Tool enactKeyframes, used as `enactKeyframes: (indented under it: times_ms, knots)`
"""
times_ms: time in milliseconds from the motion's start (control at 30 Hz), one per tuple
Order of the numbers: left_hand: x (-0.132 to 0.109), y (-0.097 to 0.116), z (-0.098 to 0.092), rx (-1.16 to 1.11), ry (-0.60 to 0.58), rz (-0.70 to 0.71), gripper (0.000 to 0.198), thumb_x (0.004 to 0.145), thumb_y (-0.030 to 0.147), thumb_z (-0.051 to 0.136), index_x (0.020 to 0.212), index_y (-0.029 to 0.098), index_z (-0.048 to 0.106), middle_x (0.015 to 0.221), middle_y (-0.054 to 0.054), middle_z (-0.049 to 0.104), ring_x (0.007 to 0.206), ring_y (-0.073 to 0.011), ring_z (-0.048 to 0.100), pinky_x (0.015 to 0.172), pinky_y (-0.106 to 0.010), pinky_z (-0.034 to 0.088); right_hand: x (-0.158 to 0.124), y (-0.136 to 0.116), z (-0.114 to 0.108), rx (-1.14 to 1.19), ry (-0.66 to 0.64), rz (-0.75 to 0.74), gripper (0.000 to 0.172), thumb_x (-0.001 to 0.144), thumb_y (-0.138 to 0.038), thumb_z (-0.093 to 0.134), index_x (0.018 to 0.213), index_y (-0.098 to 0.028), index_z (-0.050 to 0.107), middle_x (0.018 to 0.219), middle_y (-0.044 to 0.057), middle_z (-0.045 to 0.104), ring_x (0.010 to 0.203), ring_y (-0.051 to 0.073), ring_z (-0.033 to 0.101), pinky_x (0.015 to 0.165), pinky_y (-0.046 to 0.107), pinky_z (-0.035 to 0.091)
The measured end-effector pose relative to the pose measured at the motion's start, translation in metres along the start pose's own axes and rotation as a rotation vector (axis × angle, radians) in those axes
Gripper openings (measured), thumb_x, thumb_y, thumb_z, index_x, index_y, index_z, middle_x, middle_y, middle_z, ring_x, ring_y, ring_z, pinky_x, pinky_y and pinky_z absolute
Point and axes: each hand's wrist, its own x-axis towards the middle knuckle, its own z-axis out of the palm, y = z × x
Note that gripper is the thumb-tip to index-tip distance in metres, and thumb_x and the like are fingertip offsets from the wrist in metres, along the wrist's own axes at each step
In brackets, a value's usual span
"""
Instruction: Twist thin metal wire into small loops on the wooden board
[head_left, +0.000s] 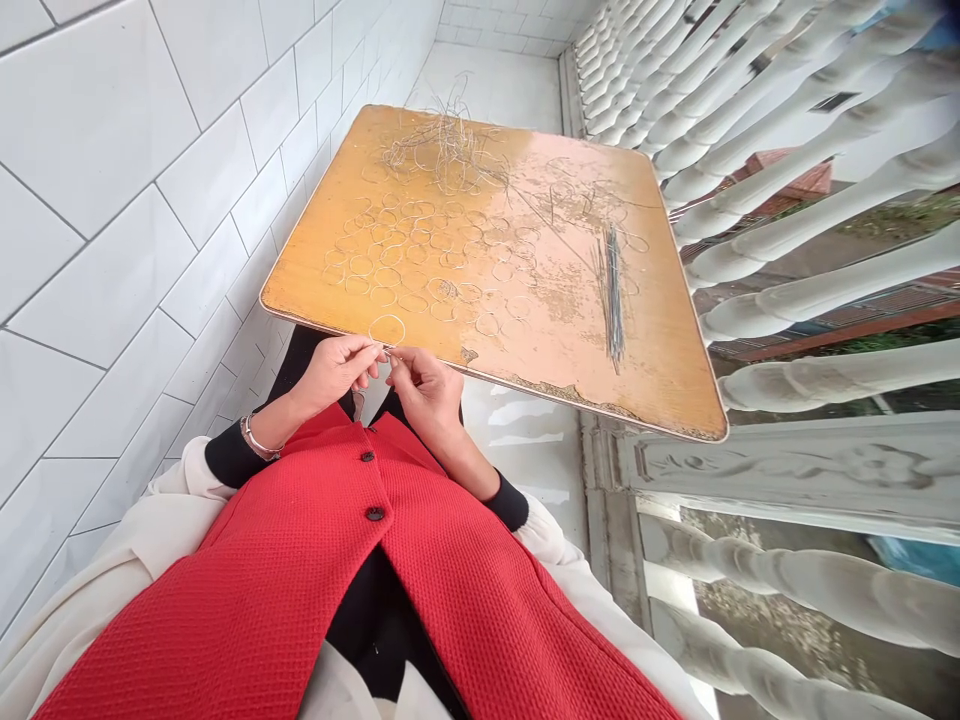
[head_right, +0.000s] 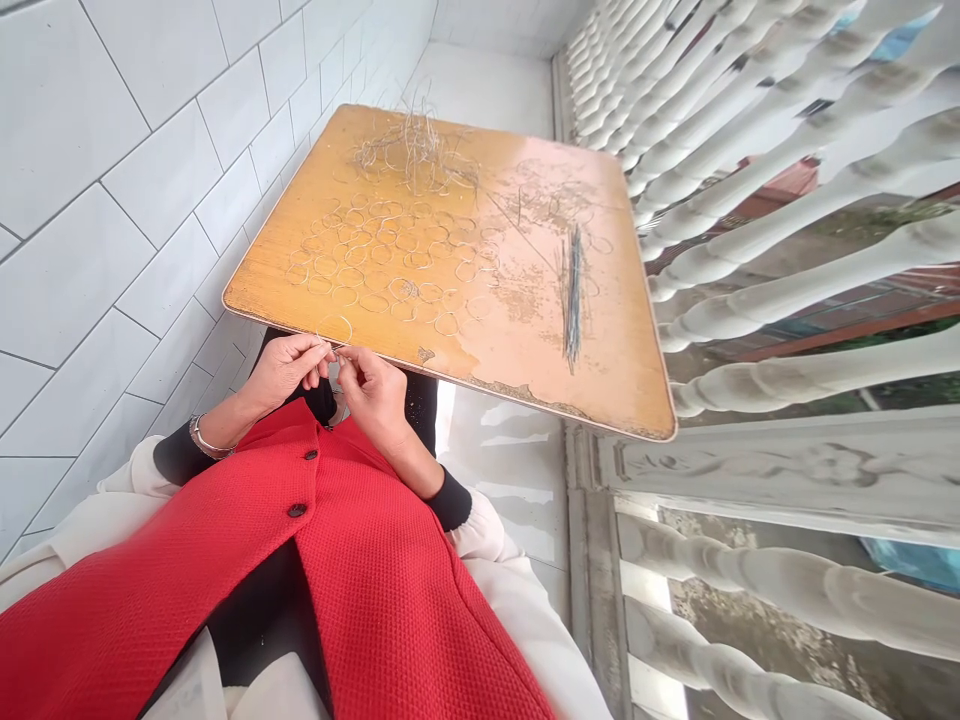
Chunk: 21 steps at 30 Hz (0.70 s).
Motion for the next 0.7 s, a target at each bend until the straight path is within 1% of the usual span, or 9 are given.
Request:
enactKeyframes:
  times_ms: [67,133,200,267,333,400,533,633,700]
  knots:
    - [0.000,0.000,0.000,0.002,0.000,-0.004,0.029,0.089,0.040,0.058,0.080,0.014,0.067,0.062,0.001,0.060,0.046,-0.0044,0.051,0.043,-0.015,0.040,0.000,0.001,-0.001,0.041,-0.026,0.015,0.023,0.089,-0.035,0.056,0.092,-0.019,0.073,0.062,-0.001,0.065,0.055,0.012,0.057,0.059,0.027,0.046]
    - [0.000,-0.001,-0.001,0.009,-0.002,-0.003,0.030,0.089,0.041,0.059,0.079,0.014,0.066,0.062,0.001,0.060,0.046,-0.0043,0.051,0.044,-0.015,0.040,0.001,0.001,-0.002,0.132,-0.045,0.046,0.025,0.088,-0.040,0.060,0.094,-0.019,0.073,0.069,0.001,0.069,0.061,0.013,0.059,0.061,0.027,0.047]
    - [0.000,-0.001,-0.001,0.010,-0.009,0.000,0.031,0.089,0.042,0.059,0.077,0.014,0.066,0.062,0.001,0.060,0.047,-0.0043,0.051,0.044,-0.015,0.040,0.004,0.001,-0.003,0.277,-0.064,0.107,0.029,0.083,-0.045,0.066,0.096,-0.020,0.074,0.080,0.003,0.073,0.066,0.013,0.060,0.061,0.027,0.048]
    - [0.001,-0.001,-0.001,0.004,-0.019,-0.002,0.031,0.089,0.042,0.060,0.077,0.015,0.066,0.062,0.001,0.060,0.047,-0.0046,0.051,0.044,-0.015,0.039,0.008,0.001,-0.005,0.443,-0.103,0.193,0.031,0.078,-0.046,0.071,0.095,-0.020,0.075,0.084,0.003,0.074,0.065,0.012,0.058,0.057,0.025,0.047]
    - [0.001,-0.001,-0.001,-0.009,-0.039,-0.015,0.031,0.089,0.043,0.060,0.079,0.015,0.066,0.061,0.001,0.060,0.047,-0.0048,0.051,0.044,-0.016,0.039,0.011,0.000,-0.006,0.565,-0.141,0.267,0.029,0.075,-0.045,0.075,0.091,-0.021,0.076,0.079,0.001,0.072,0.057,0.010,0.051,0.052,0.024,0.043]
    - [0.001,0.000,-0.001,-0.031,-0.068,-0.039,0.032,0.088,0.044,0.062,0.079,0.014,0.067,0.061,0.001,0.060,0.046,-0.0049,0.051,0.044,-0.016,0.039,0.014,-0.002,-0.006,0.622,-0.155,0.295,0.023,0.072,-0.042,0.077,0.083,-0.022,0.076,0.072,-0.001,0.070,0.053,0.008,0.046,0.050,0.023,0.040]
    - [0.000,0.000,-0.004,-0.183,-0.132,-0.117,0.034,0.084,0.047,0.067,0.082,0.013,0.069,0.064,0.000,0.062,0.047,-0.0050,0.051,0.044,-0.017,0.038,0.015,-0.002,-0.004,0.633,-0.112,0.288,0.020,0.070,-0.041,0.078,0.071,-0.022,0.073,0.066,-0.001,0.066,0.054,0.009,0.046,0.052,0.024,0.040]
    - [-0.002,-0.002,-0.005,-0.355,-0.166,-0.195,0.035,0.083,0.048,0.069,0.088,0.013,0.071,0.074,-0.002,0.066,0.049,-0.0041,0.051,0.044,-0.017,0.038,0.014,-0.002,-0.002,0.641,-0.021,0.290,0.024,0.069,-0.045,0.078,0.071,-0.022,0.071,0.066,-0.002,0.064,0.054,0.010,0.046,0.054,0.025,0.041]
    - [-0.003,-0.004,-0.004,-0.456,-0.172,-0.225,0.032,0.081,0.045,0.072,0.088,0.013,0.070,0.080,-0.003,0.068,0.050,-0.0037,0.051,0.045,-0.017,0.039,0.013,-0.002,0.000,0.651,0.032,0.282,0.025,0.069,-0.045,0.079,0.071,-0.022,0.069,0.065,-0.002,0.062,0.055,0.010,0.045,0.055,0.026,0.042]
